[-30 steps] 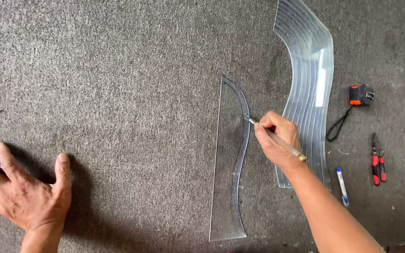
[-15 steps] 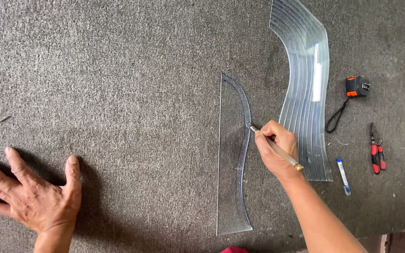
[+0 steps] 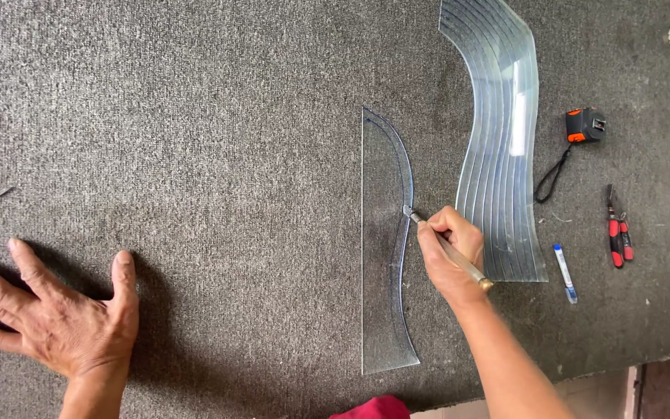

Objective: Scoring and breaking curved glass pieces using a template and glass cutting tools.

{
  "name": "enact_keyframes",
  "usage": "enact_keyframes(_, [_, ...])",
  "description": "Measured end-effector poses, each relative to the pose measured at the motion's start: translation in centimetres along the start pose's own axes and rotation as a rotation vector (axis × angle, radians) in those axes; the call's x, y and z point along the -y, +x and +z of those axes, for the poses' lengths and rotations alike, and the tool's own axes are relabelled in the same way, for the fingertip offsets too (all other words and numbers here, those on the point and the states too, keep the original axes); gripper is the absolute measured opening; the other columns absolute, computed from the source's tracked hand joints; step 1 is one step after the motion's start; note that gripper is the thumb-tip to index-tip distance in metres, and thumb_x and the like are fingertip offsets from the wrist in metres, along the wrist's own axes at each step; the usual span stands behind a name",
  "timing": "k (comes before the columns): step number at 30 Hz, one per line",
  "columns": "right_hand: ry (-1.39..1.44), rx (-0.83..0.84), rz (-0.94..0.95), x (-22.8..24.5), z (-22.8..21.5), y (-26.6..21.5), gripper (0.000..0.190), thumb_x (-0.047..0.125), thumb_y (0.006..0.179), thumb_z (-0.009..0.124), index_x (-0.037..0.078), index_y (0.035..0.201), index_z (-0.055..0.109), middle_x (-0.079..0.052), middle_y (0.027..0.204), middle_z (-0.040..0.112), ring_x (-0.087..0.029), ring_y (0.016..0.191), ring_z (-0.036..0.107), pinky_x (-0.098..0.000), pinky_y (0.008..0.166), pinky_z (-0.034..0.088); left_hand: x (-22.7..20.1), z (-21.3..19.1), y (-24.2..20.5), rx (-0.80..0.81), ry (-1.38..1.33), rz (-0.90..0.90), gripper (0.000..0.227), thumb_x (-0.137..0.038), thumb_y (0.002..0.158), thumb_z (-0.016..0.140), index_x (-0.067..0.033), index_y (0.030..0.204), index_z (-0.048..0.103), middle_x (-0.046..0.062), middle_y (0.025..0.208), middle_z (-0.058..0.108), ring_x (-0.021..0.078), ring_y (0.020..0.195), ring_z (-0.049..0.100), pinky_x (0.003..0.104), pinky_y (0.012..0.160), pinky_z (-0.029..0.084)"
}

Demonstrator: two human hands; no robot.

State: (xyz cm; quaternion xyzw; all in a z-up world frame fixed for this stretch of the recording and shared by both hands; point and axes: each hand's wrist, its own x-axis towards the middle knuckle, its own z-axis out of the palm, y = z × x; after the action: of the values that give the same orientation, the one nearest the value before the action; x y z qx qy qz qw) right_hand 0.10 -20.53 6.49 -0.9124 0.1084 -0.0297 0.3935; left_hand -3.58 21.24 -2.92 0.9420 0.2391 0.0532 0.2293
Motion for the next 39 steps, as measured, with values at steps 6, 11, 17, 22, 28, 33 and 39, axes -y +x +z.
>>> enact_keyframes(6, [0.021, -0.036, 0.055, 0.2, 0.6, -1.2, 0.022, 0.001, 0.092, 0.064, 0.004, 0.073, 0.054, -0.001, 0.070, 0.059, -0.004, 0.060, 0.051, -0.0240, 0.050, 0.041, 1.3, 0.8, -0.1, 0.016, 0.008, 0.000, 0.109, -0.084, 0.102, 0.045, -0.0023, 0.171, 0.027, 0.036, 0.174, 0.012, 0.0495, 0.162, 0.004, 0.075, 0.123, -0.002])
enact_keyframes(11, [0.031, -0.111, 0.054, 0.2, 1.3, -2.5, 0.024, -0.001, 0.092, 0.064, 0.003, 0.073, 0.051, -0.002, 0.071, 0.059, -0.005, 0.063, 0.052, -0.0246, 0.054, 0.043, 1.6, 0.9, 0.0, 0.045, 0.025, -0.008, 0.110, -0.084, 0.102, 0.042, -0.0025, 0.173, 0.024, 0.035, 0.174, 0.008, 0.0478, 0.163, 0.001, 0.075, 0.124, -0.004])
enact_keyframes(17, [0.114, -0.119, -0.002, -0.4, 1.6, -3.8, 0.025, -0.003, 0.092, 0.064, 0.003, 0.074, 0.048, -0.002, 0.076, 0.057, -0.005, 0.067, 0.052, -0.0242, 0.057, 0.043, 0.5, 0.0, 0.2, 0.084, 0.001, -0.047, 0.112, -0.086, 0.099, 0.040, -0.0024, 0.171, 0.022, 0.034, 0.174, 0.005, 0.0464, 0.162, -0.002, 0.074, 0.124, -0.006])
enact_keyframes(22, [0.083, -0.128, 0.077, 0.2, 1.7, -4.9, 0.026, -0.002, 0.093, 0.064, 0.003, 0.073, 0.049, -0.001, 0.072, 0.056, -0.005, 0.063, 0.050, -0.0243, 0.053, 0.042, 0.4, -0.1, 0.3, 0.102, -0.009, -0.075, 0.114, -0.087, 0.097, 0.038, -0.0025, 0.171, 0.021, 0.033, 0.174, 0.004, 0.0456, 0.162, -0.004, 0.073, 0.123, -0.008])
enact_keyframes(28, [0.065, -0.105, 0.077, 0.2, 1.8, -6.1, 0.027, -0.003, 0.092, 0.062, 0.004, 0.070, 0.049, -0.002, 0.069, 0.057, -0.005, 0.057, 0.051, -0.0240, 0.047, 0.042, -1.4, -1.3, 0.5, 0.096, -0.054, -0.089, 0.115, -0.088, 0.092, 0.036, -0.0013, 0.167, 0.023, 0.033, 0.170, 0.004, 0.0452, 0.159, -0.003, 0.073, 0.122, -0.008])
enact_keyframes(33, [0.085, -0.096, 0.016, -0.1, 1.7, -6.9, 0.026, -0.005, 0.092, 0.062, 0.005, 0.071, 0.049, -0.003, 0.071, 0.057, -0.006, 0.059, 0.051, -0.0239, 0.049, 0.041, -2.4, -2.0, 0.6, 0.086, -0.105, -0.109, 0.116, -0.088, 0.088, 0.039, 0.0005, 0.162, 0.024, 0.033, 0.167, 0.007, 0.0457, 0.156, -0.001, 0.072, 0.120, -0.007])
enact_keyframes(39, [0.061, -0.059, 0.041, 0.2, 1.4, -7.8, 0.025, -0.003, 0.091, 0.062, 0.006, 0.070, 0.050, -0.002, 0.070, 0.059, -0.005, 0.056, 0.055, -0.0234, 0.047, 0.047, -2.5, -2.1, 0.5, 0.060, -0.123, -0.095, 0.111, -0.082, 0.088, 0.048, -0.0005, 0.160, 0.027, 0.032, 0.165, 0.012, 0.0472, 0.155, 0.003, 0.073, 0.120, -0.005])
